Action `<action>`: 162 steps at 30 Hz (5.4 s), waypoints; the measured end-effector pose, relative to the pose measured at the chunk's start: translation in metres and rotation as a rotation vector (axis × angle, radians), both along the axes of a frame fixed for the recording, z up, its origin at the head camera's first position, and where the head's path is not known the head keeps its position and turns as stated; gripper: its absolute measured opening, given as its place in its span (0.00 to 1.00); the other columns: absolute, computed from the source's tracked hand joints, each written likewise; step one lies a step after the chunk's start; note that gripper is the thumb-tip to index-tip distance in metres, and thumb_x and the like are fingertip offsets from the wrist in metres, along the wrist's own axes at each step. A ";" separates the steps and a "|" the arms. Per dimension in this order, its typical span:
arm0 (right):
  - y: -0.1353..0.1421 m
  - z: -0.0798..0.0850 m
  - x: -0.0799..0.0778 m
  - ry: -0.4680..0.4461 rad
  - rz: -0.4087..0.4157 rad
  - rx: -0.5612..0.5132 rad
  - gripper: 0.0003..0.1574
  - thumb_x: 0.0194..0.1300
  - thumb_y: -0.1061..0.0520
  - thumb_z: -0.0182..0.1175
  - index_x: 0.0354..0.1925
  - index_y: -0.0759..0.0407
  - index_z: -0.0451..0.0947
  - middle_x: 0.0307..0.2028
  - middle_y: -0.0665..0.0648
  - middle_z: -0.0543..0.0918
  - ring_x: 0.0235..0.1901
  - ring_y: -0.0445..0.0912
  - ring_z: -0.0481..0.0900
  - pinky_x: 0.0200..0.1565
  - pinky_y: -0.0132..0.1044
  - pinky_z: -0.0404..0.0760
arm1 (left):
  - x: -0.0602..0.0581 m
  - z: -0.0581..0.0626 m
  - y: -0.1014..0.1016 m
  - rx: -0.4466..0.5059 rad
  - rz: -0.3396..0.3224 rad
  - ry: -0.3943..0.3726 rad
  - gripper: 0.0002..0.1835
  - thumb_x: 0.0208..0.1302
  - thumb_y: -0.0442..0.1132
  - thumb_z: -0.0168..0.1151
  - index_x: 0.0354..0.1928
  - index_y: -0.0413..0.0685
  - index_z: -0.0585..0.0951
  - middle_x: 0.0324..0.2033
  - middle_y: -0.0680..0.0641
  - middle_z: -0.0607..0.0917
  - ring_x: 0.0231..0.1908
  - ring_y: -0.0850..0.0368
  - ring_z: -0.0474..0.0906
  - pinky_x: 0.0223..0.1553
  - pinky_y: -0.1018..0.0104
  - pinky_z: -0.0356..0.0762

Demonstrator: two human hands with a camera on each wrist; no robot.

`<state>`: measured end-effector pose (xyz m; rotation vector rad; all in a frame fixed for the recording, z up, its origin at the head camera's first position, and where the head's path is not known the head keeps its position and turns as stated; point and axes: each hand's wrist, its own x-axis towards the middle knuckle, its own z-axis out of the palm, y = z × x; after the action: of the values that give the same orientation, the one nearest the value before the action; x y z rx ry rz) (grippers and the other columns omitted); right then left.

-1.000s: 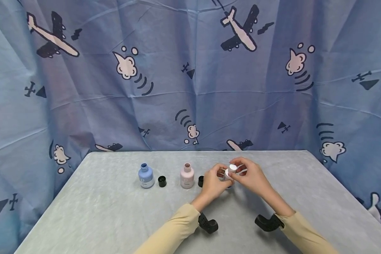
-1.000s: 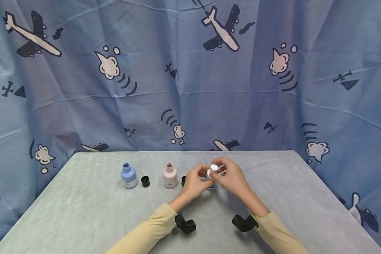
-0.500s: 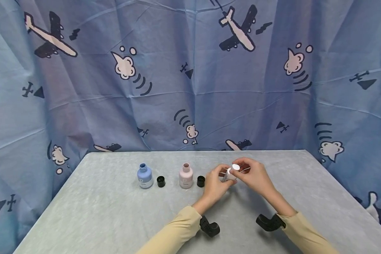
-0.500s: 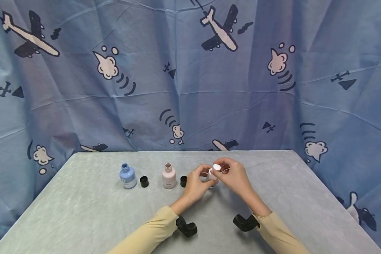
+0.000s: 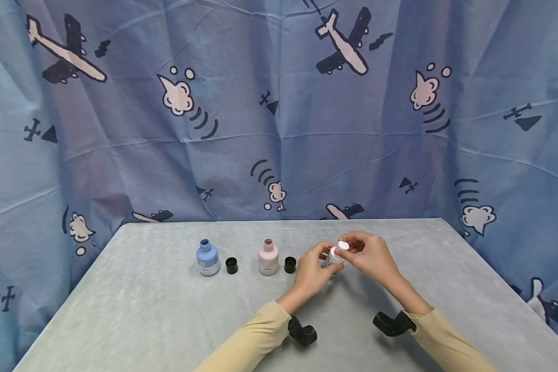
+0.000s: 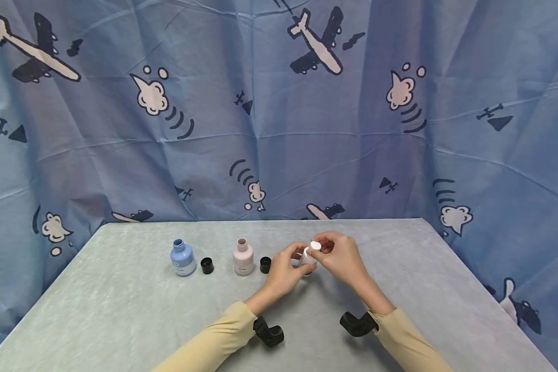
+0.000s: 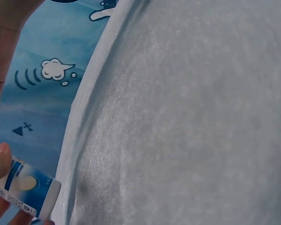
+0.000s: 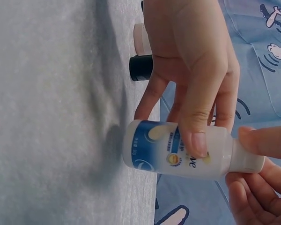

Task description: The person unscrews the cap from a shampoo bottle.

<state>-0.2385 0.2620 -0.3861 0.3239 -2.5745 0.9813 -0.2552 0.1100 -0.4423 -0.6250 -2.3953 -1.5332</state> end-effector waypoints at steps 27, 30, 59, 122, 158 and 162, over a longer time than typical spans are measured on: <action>0.008 0.007 0.001 -0.024 0.081 0.031 0.13 0.51 0.57 0.73 0.37 0.60 0.84 0.29 0.54 0.86 0.28 0.42 0.83 0.31 0.29 0.80 | 0.005 0.003 -0.001 -0.079 -0.053 0.010 0.21 0.56 0.41 0.70 0.52 0.47 0.78 0.43 0.48 0.84 0.41 0.59 0.79 0.38 0.76 0.73; 0.010 0.007 0.001 -0.026 0.114 0.024 0.14 0.51 0.59 0.72 0.37 0.61 0.84 0.29 0.54 0.87 0.29 0.43 0.84 0.33 0.30 0.82 | 0.005 0.002 -0.001 -0.095 -0.072 0.021 0.21 0.57 0.41 0.69 0.53 0.47 0.78 0.43 0.48 0.84 0.41 0.59 0.80 0.39 0.76 0.74; 0.016 -0.003 0.001 -0.030 0.307 -0.020 0.15 0.62 0.58 0.64 0.48 0.61 0.82 0.46 0.58 0.85 0.46 0.53 0.82 0.49 0.45 0.82 | 0.007 0.002 -0.009 -0.146 -0.191 -0.046 0.23 0.65 0.42 0.61 0.60 0.44 0.72 0.49 0.45 0.81 0.46 0.56 0.80 0.47 0.68 0.79; -0.005 -0.006 -0.001 -0.076 0.170 -0.180 0.23 0.59 0.55 0.67 0.52 0.59 0.78 0.47 0.61 0.84 0.44 0.52 0.82 0.44 0.36 0.83 | 0.006 -0.001 -0.015 0.032 0.091 -0.054 0.23 0.48 0.44 0.76 0.48 0.51 0.81 0.39 0.50 0.85 0.39 0.62 0.80 0.38 0.75 0.72; -0.006 -0.008 0.000 -0.125 0.192 -0.423 0.25 0.57 0.66 0.66 0.53 0.70 0.74 0.48 0.71 0.80 0.41 0.32 0.79 0.44 0.23 0.79 | 0.007 -0.002 -0.011 0.036 0.025 0.013 0.21 0.53 0.41 0.72 0.51 0.47 0.82 0.43 0.46 0.86 0.38 0.59 0.82 0.39 0.69 0.79; -0.004 -0.010 -0.001 -0.088 0.246 -0.429 0.24 0.58 0.69 0.64 0.53 0.73 0.73 0.50 0.73 0.79 0.43 0.29 0.79 0.45 0.22 0.79 | 0.007 -0.002 -0.011 0.036 0.016 0.020 0.22 0.54 0.41 0.71 0.52 0.47 0.82 0.44 0.46 0.87 0.38 0.59 0.83 0.39 0.68 0.79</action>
<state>-0.2390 0.2575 -0.3964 0.4922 -2.3508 1.6301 -0.2479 0.0994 -0.4448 -0.6088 -2.3473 -1.5521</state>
